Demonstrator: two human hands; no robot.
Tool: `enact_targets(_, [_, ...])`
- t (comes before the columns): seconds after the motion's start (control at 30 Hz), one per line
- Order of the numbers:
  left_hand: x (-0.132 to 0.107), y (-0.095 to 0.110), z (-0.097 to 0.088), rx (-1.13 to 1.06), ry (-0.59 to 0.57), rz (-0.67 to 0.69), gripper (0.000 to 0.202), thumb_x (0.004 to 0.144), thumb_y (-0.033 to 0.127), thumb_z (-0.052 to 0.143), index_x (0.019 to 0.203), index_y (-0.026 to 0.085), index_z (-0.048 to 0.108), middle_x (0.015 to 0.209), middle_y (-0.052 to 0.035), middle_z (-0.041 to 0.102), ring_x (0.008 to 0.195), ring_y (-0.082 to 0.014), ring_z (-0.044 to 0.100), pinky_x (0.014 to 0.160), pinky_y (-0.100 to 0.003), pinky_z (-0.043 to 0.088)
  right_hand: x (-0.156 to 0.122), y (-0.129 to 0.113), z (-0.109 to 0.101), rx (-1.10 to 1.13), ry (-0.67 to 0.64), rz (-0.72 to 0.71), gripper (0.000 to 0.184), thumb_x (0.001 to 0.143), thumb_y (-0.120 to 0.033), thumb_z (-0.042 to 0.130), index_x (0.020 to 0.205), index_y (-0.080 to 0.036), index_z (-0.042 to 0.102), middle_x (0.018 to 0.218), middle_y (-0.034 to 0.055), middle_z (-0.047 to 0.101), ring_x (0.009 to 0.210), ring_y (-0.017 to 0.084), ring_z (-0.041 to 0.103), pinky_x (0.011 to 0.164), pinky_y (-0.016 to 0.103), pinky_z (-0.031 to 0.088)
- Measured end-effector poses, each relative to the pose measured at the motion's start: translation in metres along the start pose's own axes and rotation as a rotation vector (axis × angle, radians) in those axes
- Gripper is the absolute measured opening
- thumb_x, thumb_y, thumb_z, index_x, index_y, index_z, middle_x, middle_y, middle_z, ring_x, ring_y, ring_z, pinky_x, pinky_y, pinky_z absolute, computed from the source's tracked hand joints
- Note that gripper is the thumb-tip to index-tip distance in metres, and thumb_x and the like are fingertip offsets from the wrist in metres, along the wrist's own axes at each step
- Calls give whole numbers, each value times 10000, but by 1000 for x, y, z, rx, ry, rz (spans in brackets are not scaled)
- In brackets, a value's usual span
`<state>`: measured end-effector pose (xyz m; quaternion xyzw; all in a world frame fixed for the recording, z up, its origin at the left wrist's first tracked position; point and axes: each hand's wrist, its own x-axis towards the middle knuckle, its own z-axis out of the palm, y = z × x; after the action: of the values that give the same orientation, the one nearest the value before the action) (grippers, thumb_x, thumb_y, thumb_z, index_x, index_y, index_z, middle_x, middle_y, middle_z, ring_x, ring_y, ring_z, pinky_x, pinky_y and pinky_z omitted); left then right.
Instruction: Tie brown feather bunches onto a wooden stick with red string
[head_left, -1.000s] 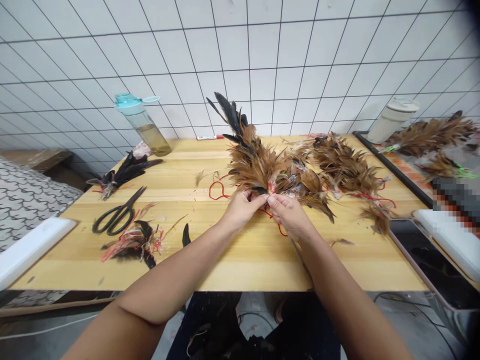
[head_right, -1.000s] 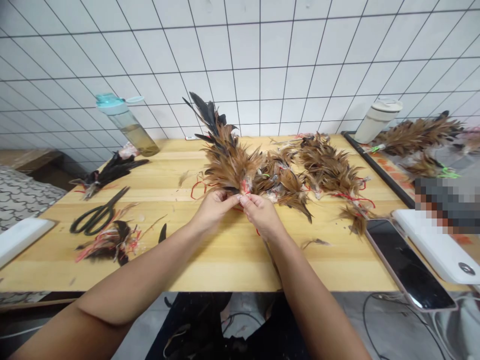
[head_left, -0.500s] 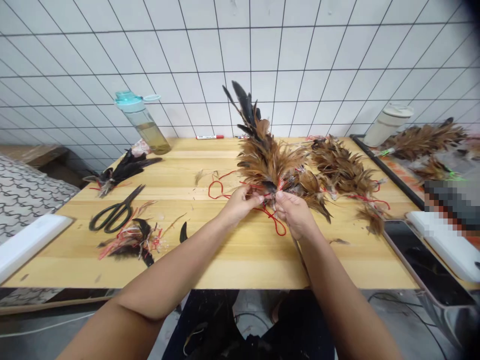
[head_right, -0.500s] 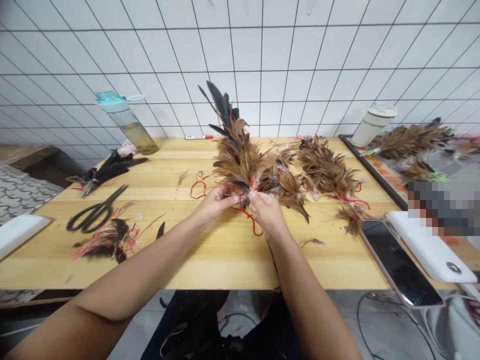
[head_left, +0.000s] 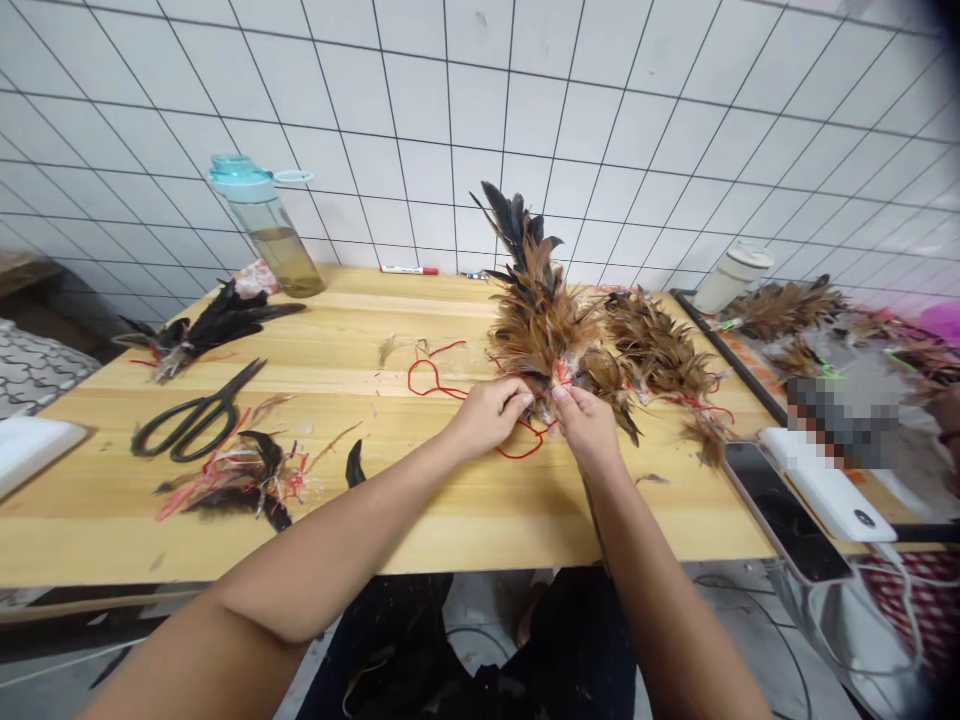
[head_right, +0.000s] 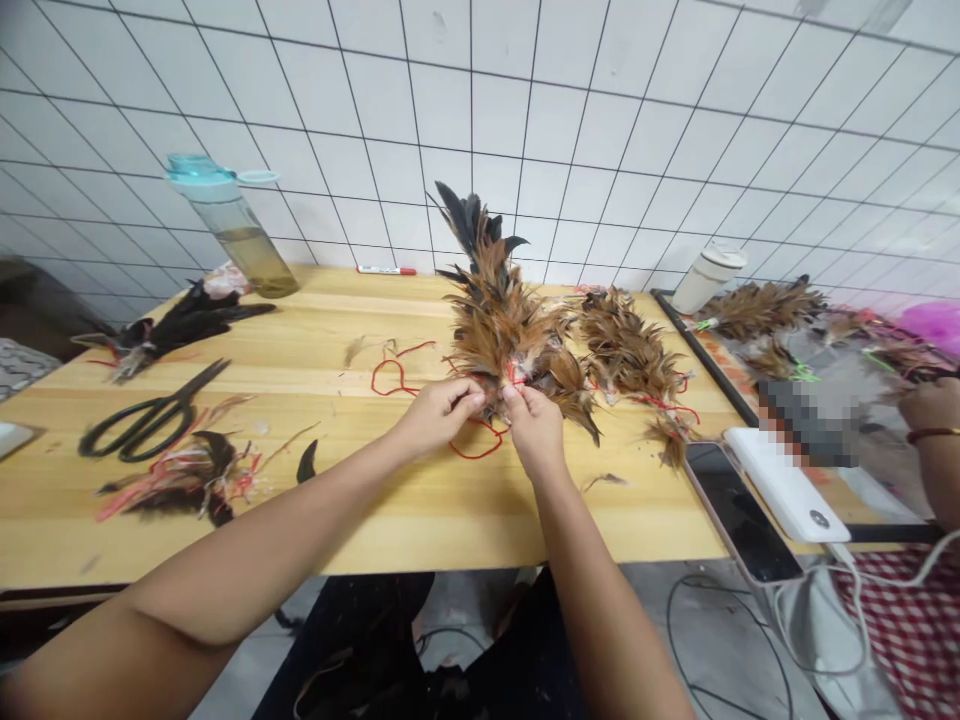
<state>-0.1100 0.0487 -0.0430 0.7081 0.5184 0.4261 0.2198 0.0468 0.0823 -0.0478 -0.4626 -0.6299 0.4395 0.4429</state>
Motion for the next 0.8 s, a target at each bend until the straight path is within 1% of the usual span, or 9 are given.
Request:
enact_targets(0.1, [-4,6,-3,177,45,247,231,922,225,420,818,140,608,745,-42,617,706,-137,540,693,-257,421,-2,-5,-4,-260,114,-55,396,836,-510,479,683,-166,603,559,-6,535,554,125,451,552,242,339])
enact_targets(0.17, [-5,8,-4,291,76,383,254,937,227,394,854,139,617,787,-65,622,744,-152,544,718,-270,426,-6,-11,-4,-497,123,-75,350,877,-438,453,730,-173,628,614,17,595,590,140,486,575,245,330])
enact_targets(0.23, [-5,8,-8,391,111,454,265,943,231,385,864,145,622,791,-72,623,749,-162,538,721,-281,423,-12,-17,-2,-776,88,-86,311,908,-383,438,787,-185,645,676,41,642,603,147,507,562,248,285])
enact_targets(0.3, [-5,8,-12,460,148,487,266,945,240,390,862,151,626,786,-72,624,751,-169,532,721,-289,417,-19,-22,1,-1040,40,-121,285,924,-367,437,852,-196,653,733,57,671,594,145,520,544,260,231])
enact_targets(0.4, [-3,10,-20,520,137,543,280,949,238,386,828,158,625,769,-63,612,728,-163,507,706,-288,405,-29,-28,4,-1326,23,-285,284,940,-337,417,900,-181,652,750,73,673,571,143,529,543,294,185])
enact_targets(0.5, [-3,13,-26,570,109,591,303,951,220,372,778,164,615,752,-52,597,720,-158,487,673,-282,388,-36,-35,3,-1454,-1,-490,290,939,-221,387,833,-152,647,695,75,647,562,144,521,565,325,176])
enact_targets(0.57, [-3,15,-30,600,113,592,306,951,222,375,778,169,622,756,-51,599,745,-162,494,657,-281,380,-39,-40,0,-1489,-46,-586,289,928,-172,383,808,-150,645,670,64,634,554,143,505,574,336,169])
enact_targets(0.63, [-2,17,-35,599,93,581,294,949,237,391,805,173,639,774,-51,613,766,-162,511,658,-275,385,-43,-43,-5,-1512,-65,-657,277,924,-159,390,832,-153,652,667,54,631,546,141,487,578,341,163])
enact_targets(0.8, [2,21,-40,406,-27,497,221,913,283,501,832,160,665,818,-50,652,799,-150,570,736,-257,429,-56,-44,-15,-1561,-49,-797,242,914,-139,424,906,-157,665,644,37,604,548,138,467,590,343,174])
